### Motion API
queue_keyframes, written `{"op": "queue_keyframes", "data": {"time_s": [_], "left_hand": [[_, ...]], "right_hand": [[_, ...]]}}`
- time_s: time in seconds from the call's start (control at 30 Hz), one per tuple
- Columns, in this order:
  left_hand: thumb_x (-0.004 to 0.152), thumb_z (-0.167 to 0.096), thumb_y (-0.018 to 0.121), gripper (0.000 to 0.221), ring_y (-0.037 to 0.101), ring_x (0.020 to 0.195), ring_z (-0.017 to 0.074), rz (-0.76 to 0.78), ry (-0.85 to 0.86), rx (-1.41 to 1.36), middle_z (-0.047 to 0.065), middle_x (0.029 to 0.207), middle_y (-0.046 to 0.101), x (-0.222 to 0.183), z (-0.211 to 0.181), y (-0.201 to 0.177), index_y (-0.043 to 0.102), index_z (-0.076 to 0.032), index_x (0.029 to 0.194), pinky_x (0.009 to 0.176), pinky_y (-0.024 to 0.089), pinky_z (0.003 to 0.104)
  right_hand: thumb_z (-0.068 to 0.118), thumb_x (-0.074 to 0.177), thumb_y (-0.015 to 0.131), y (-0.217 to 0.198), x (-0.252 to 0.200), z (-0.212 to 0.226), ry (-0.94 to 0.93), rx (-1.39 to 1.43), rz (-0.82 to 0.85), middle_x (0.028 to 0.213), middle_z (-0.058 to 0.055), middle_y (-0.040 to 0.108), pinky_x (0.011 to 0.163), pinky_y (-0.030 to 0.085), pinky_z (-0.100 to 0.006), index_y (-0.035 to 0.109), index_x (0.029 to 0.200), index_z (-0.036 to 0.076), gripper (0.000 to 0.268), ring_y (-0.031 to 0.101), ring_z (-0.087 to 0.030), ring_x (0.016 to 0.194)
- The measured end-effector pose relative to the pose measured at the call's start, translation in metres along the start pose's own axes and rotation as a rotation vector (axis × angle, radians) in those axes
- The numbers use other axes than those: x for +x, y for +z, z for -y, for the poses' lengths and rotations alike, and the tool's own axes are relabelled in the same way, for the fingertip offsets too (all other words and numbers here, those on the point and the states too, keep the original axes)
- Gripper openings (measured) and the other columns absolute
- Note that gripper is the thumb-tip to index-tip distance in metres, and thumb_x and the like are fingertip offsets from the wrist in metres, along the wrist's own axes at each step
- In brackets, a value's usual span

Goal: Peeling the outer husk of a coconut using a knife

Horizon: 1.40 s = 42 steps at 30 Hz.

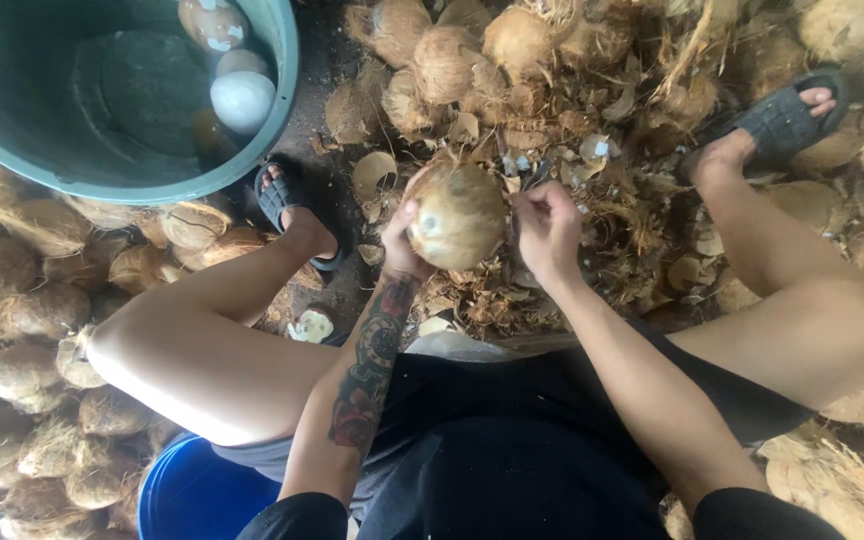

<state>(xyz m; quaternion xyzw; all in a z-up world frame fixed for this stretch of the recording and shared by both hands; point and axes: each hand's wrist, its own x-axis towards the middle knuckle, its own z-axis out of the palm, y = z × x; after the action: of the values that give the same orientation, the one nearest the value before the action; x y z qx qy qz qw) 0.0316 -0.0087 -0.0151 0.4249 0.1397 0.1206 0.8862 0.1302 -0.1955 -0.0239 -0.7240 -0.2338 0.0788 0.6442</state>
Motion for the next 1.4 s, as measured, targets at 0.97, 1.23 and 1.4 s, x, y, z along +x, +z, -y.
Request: {"op": "queue_keyframes", "data": {"time_s": [0.97,1.23,1.4], "left_hand": [[0.071,-0.024,0.085,0.1,0.053,0.133,0.056,-0.201,-0.334,-0.151,0.034,0.148,0.052,-0.033,0.004,0.009,0.043,-0.01,0.161,0.108,0.041,0.077],[0.066,-0.032,0.091,0.096,0.057,0.13,0.0473,-0.034,-0.187,0.127,0.029,0.142,0.059,-0.012,-0.002,0.003,0.054,-0.015,0.154,0.106,0.05,0.067],[0.068,-0.036,0.097,0.082,0.043,0.146,0.0496,-0.198,-0.148,0.396,0.027,0.155,0.049,-0.008,0.02,-0.032,0.066,-0.024,0.144,0.12,0.038,0.062]], "right_hand": [[0.018,0.102,0.079,-0.004,0.01,-0.029,0.197,-0.357,0.172,0.062,-0.011,0.06,0.059,0.045,-0.04,0.064,0.082,0.005,0.028,0.064,-0.034,0.061],[0.015,0.101,0.079,-0.026,0.023,0.059,0.072,-0.011,0.25,0.09,-0.014,0.074,0.076,0.055,-0.036,0.075,0.112,0.005,0.016,0.068,-0.024,0.082],[0.011,0.102,0.075,0.012,0.0,0.002,-0.204,-0.148,0.33,0.078,-0.005,0.067,0.055,0.044,-0.026,0.072,0.099,0.007,0.006,0.054,-0.014,0.058]]}}
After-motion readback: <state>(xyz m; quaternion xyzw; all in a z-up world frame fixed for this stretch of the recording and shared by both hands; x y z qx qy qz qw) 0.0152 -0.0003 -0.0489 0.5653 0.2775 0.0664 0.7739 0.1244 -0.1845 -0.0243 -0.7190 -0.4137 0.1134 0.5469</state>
